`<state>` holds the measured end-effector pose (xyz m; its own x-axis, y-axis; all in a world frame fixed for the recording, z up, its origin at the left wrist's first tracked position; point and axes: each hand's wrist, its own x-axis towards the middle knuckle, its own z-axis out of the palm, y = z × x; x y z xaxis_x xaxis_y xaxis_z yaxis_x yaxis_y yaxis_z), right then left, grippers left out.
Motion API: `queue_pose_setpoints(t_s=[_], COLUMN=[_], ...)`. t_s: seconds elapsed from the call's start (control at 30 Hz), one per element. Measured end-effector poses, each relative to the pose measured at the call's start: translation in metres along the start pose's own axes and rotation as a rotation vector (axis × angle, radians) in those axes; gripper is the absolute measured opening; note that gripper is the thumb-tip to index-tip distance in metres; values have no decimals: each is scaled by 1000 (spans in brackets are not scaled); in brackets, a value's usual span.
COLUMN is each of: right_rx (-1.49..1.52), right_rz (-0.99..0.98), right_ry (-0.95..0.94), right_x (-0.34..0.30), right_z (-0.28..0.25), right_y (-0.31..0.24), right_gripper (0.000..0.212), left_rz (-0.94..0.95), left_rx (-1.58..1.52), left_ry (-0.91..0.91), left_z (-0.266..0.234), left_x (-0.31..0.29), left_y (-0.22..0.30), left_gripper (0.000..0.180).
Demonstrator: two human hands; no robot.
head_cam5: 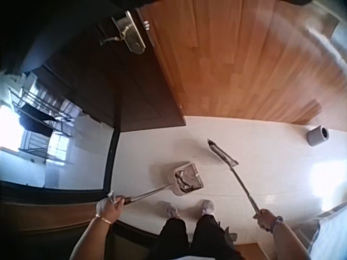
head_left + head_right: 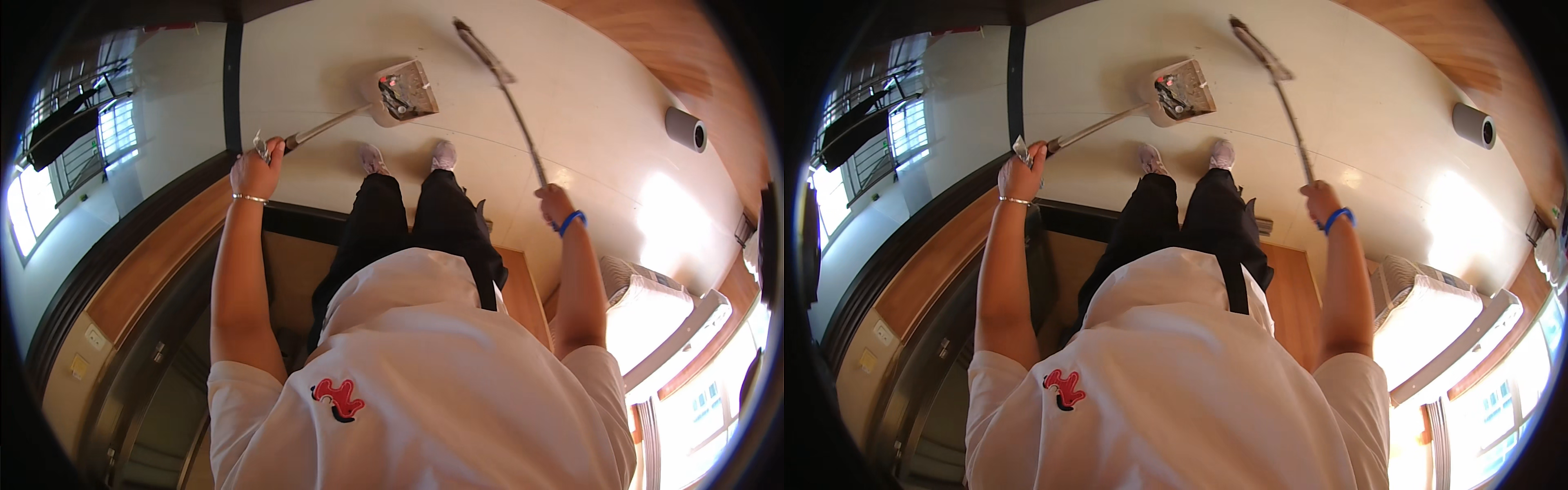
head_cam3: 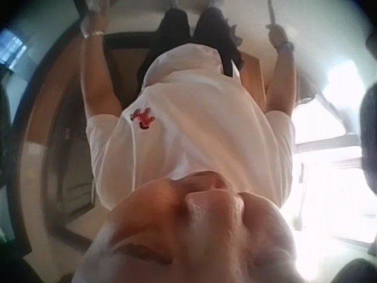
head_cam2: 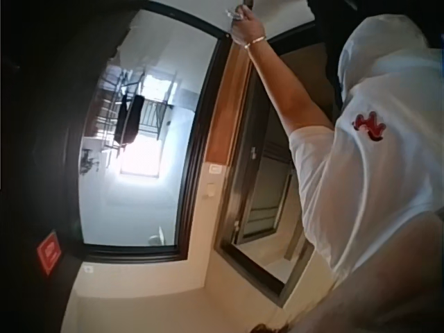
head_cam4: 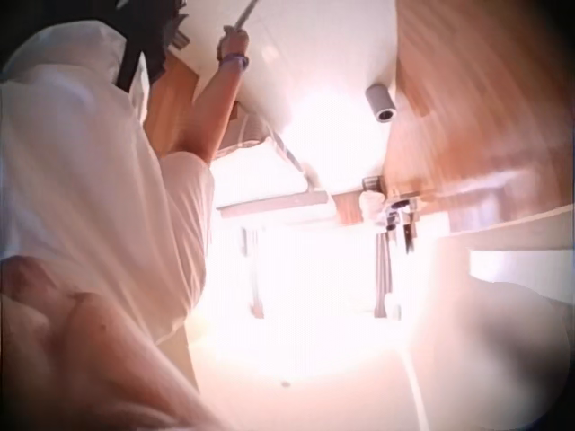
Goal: The person rinses a purple cloth in a bathroom sink, then moves to a bedroom to wipe a glass table and sweep the floor. They use a broom and dustpan to collect debris and carry it out of the room.
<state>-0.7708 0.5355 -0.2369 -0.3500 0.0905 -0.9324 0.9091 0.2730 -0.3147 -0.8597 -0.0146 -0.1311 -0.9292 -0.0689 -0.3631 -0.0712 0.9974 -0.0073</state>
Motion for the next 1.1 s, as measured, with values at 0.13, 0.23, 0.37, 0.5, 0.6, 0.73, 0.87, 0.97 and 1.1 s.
queue_pose_setpoints(t_s=[0.13, 0.23, 0.37, 0.5, 0.6, 0.73, 0.87, 0.97, 1.1], right_rx=[-529, -964, -977, -728, -546, -308, -281, -432, -400], right_rz=[32, -110, -7, 67, 91, 12, -38, -57, -116], right_ry=[114, -217, -234, -90, -102, -55, 83, 213, 275], right_x=[34, 60, 39, -32, -48, -69, -92, -99, -15], right_z=[-8, 29, 156, 281, 325, 345, 336, 310, 276], right_y=[-13, -2, 9, -20, -25, 1, -4, -60, -66], right_gripper=[29, 26, 23, 26, 27, 19, 19, 21, 22], left_rz=[-92, -138, -202, -210, -34, 59, 141, 176, 196], left_rx=[-65, -122, -208, -255, -174, -208, -137, -95, -39], left_ry=[-3, 22, 39, 12, 105, 40, -57, -56, 6], left_z=[-9, -6, -1, 7, 18, 14, 15, 8, 9], left_x=[-18, -23, -29, -25, -21, -15, -4, -1, 11], left_y=[-48, -92, -147, -190, -203, -217, -232, -223, -216], left_gripper=[35, 37, 37, 34, 30, 28, 29, 28, 29])
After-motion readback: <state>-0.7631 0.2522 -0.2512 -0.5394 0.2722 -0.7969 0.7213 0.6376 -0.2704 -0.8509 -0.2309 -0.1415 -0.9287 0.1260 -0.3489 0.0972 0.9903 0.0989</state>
